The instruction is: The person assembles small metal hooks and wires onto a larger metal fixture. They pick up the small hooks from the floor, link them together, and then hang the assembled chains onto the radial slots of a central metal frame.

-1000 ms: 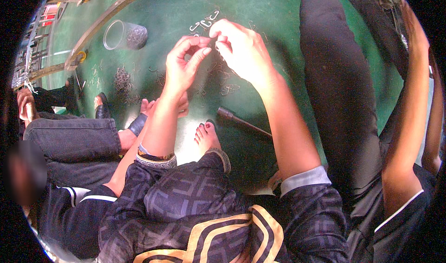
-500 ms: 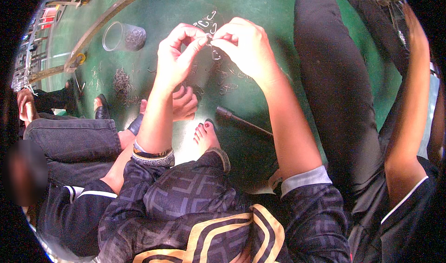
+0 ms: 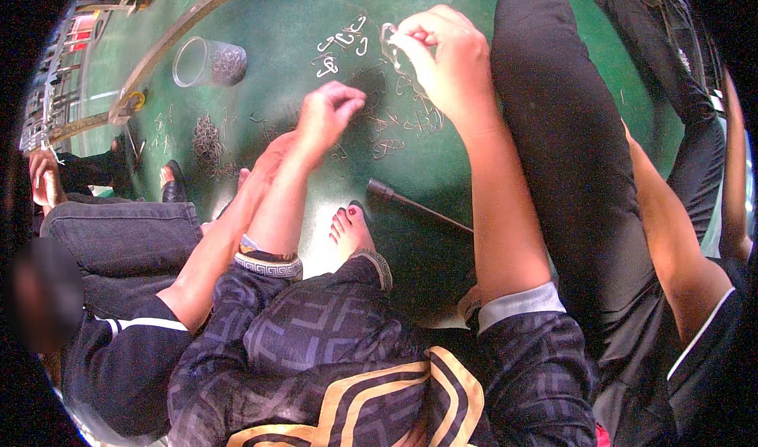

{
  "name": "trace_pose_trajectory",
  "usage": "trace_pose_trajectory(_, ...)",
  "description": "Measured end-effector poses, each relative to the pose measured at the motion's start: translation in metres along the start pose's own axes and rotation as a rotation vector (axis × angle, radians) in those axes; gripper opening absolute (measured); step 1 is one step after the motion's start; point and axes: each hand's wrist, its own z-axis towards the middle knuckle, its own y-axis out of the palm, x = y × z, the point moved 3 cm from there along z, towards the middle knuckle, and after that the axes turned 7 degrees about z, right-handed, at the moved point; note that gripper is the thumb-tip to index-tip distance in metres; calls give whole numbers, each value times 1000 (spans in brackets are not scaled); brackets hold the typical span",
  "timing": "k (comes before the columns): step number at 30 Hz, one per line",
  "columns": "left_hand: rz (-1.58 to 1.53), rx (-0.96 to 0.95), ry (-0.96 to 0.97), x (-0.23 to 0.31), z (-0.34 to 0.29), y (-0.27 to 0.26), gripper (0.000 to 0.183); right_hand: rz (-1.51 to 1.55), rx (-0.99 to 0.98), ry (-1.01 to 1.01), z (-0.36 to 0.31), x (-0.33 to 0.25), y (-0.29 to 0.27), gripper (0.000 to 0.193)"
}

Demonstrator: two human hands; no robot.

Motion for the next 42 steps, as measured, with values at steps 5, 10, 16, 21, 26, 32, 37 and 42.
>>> trace_pose_trajectory(5,127,-115,-2,-15,-7,40,12,-49,54,-75,3,7,-3,8)
trace_pose_trajectory(10,304,-35,142,-4,17,52,12,-74,65,-90,12,3,-7,10)
trace_pose_trajectory(16,357,-42,40,4,38,72,15,-59,60,-79,12,6,-9,10)
trace_pose_trajectory(21,637,-11,99,12,46,77,12,-91,54,-73,11,8,-8,9)
trace_pose_trajectory(26,869,-164,112,29,53,88,14,-109,67,-42,12,13,-8,8)
trace_pose_trajectory(32,647,-284,-127,22,68,61,17,-104,67,51,9,27,-5,5)
trace_pose_trajectory(37,-547,-58,-58,31,68,-2,7,-172,-13,58,10,23,-1,8)
trace_pose_trajectory(42,-655,-21,42,66,69,-44,3,-90,-68,108,11,13,9,5)
